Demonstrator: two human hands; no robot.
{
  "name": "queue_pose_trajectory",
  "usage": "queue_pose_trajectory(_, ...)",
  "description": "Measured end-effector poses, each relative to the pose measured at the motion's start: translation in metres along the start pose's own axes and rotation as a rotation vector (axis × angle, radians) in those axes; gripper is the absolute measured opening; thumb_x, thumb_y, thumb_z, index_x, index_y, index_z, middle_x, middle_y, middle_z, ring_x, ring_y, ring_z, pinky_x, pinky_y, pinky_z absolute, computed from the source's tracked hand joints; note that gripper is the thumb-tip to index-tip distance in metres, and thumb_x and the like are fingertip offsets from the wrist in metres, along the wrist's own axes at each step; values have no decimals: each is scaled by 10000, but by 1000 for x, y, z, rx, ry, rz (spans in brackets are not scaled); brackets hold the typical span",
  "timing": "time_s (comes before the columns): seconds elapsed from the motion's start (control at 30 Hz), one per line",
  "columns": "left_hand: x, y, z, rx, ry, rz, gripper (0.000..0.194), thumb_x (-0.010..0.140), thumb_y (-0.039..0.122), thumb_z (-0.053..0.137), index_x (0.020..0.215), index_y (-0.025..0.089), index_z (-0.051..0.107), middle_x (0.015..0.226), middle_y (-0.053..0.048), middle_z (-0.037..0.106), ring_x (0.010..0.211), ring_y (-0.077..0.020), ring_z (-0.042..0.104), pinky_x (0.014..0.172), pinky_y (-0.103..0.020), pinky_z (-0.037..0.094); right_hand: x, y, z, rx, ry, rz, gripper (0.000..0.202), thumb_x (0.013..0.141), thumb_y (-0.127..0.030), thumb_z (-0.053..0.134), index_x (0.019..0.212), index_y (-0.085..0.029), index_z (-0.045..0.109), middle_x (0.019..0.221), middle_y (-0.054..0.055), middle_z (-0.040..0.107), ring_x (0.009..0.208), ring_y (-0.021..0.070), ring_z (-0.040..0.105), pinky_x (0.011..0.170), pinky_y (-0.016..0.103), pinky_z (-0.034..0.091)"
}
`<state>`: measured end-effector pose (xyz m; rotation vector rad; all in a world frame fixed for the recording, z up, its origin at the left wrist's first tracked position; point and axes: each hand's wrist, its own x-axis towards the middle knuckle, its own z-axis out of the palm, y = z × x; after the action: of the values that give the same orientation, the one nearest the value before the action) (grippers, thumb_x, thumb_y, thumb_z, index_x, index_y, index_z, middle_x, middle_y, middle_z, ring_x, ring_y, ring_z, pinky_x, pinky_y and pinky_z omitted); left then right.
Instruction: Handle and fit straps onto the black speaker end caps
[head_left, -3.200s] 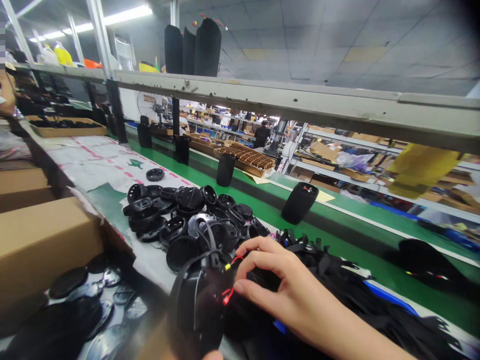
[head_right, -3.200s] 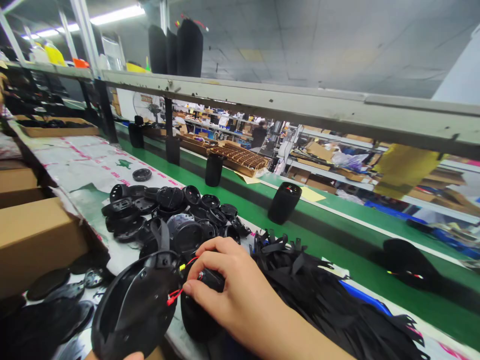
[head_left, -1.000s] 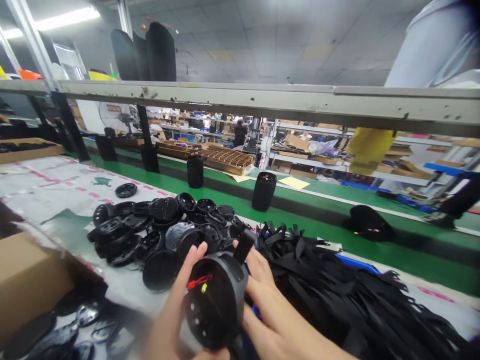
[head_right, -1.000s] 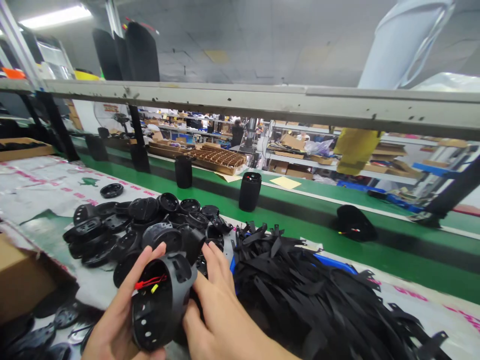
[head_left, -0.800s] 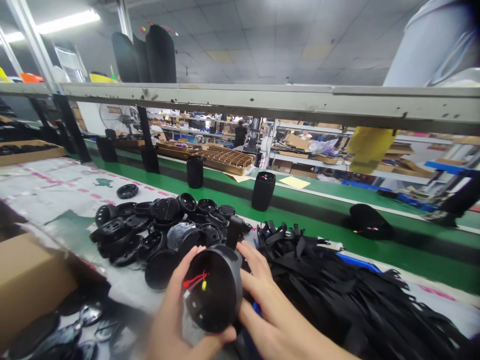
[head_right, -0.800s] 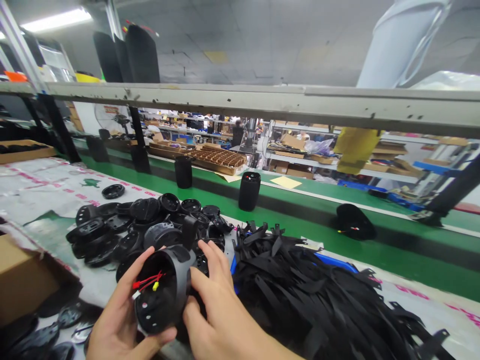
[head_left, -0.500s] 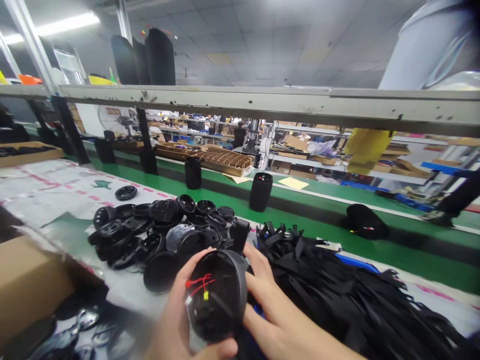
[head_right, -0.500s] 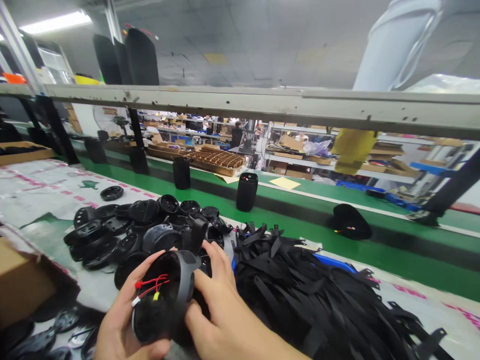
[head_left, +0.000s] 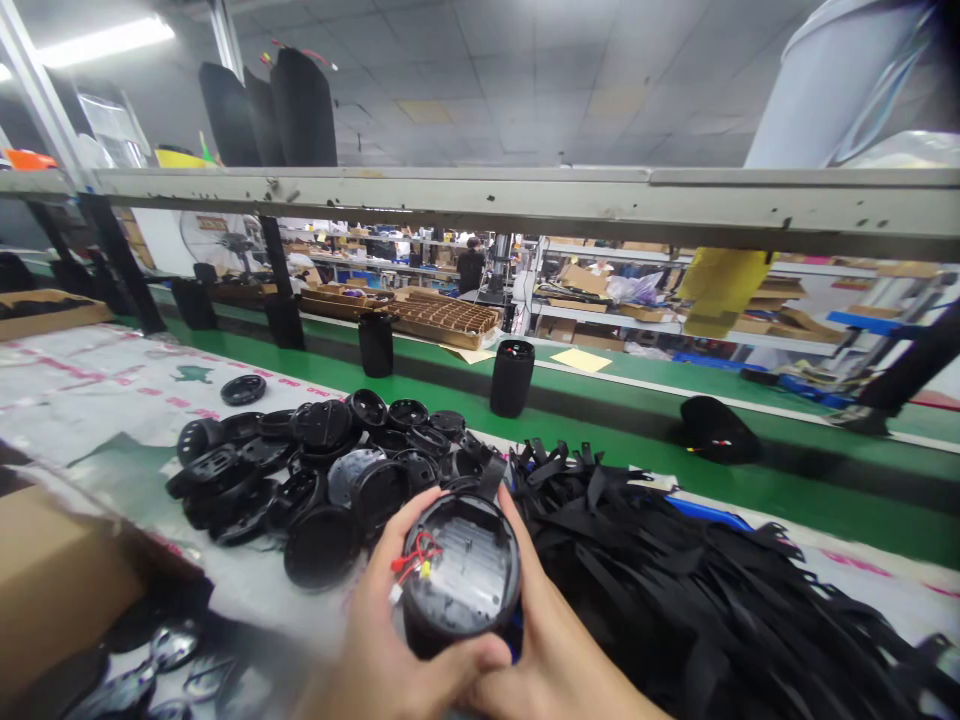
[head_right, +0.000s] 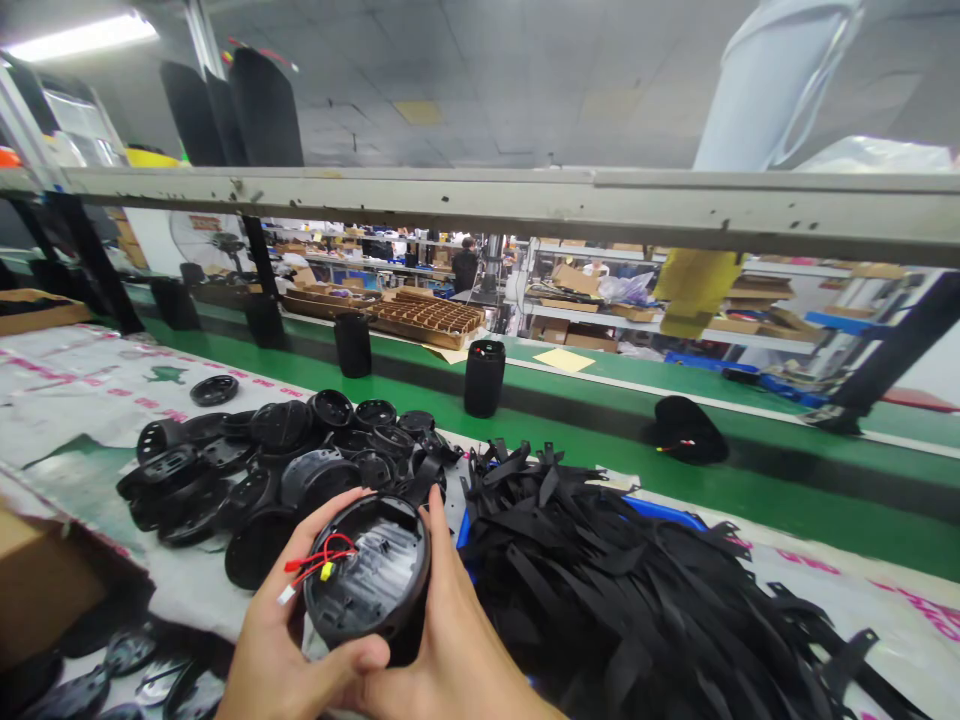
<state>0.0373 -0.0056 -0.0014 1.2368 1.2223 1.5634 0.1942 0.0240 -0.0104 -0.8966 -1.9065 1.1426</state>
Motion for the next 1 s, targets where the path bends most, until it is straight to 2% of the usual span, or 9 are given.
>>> queue_pose_trajectory(0.07,0,1,-5,34,-43,63,965,549,600,876,1384,299,496,1409,-52,601,1319,-324,538,1161,-431,361,6,-4,3,69,3,7,1263,707,-383,863,1611,-139,15,1611,218,286,1496,362,271,1215,511,284)
queue_pose_trajectory(0.17,0,3,-15,20,-80,95,867,617,582,851,1390,378,515,1582,48,423,1483,-251,343,1231,-329,249,13,-18,0,138,18,15,1111,634,-299,887,1543,-130,271,1539,220,408,1426,378,399,1202,503,310)
queue_pose_trajectory(0.3,3,7,-22,51,-105,61,767,662,520,834,1356,395,534,1455,73,573,1356,-183,516,1093,-215,405,20,-33,-14,239,-83,-20,853,625,-133,872,1385,-162,485,1336,119,611,1212,294,605,1061,399,478)
queue_pose_trajectory(0.4,6,11,-20,254,-64,225,680,715,529,775,1345,451,528,1406,129,569,1340,-136,510,1094,-151,356,23,-34,-25,223,-203,-31,891,646,-134,876,1430,-141,453,1399,122,571,1252,274,581,1097,380,444)
queue_pose_trajectory(0.47,8,12,-20,381,-72,314,615,754,492,739,1331,480,525,1378,144,546,1317,-109,508,1092,-118,328,24,-33,-29,163,-239,1,1070,660,-201,886,1544,-108,290,1512,161,461,1366,282,483,1174,402,355)
queue_pose_trajectory(0.6,8,11,-22,390,-120,267,646,774,454,732,1370,447,483,1441,120,520,1340,-128,497,1113,-151,336,19,-33,-34,96,-247,112,1330,678,-297,915,1609,-106,-15,1641,150,244,1503,236,280,1245,378,192)
queue_pose_trajectory(0.7,9,4,-22,248,-142,166,716,725,472,782,1373,395,489,1436,83,571,1343,-158,525,1107,-179,385,14,-34,-41,61,-219,149,1191,693,-310,923,1608,-185,171,1649,88,234,1520,221,237,1250,381,180)
queue_pose_trajectory(0.83,15,-15,-20,32,-205,180,801,660,472,829,1375,362,486,1338,30,643,1216,-203,638,1002,-208,508,17,-27,-52,137,-176,78,850,744,-374,900,1481,-257,493,1525,58,491,1414,250,453,1220,417,294)
queue_pose_trajectory(1.0,19,-34,-6,-44,-183,426,803,714,360,800,1434,351,446,1321,0,655,1159,-211,671,981,-224,531,27,-20,-59,249,-227,43,899,721,-345,916,1492,-296,455,1430,30,594,1364,231,519,1210,402,311)
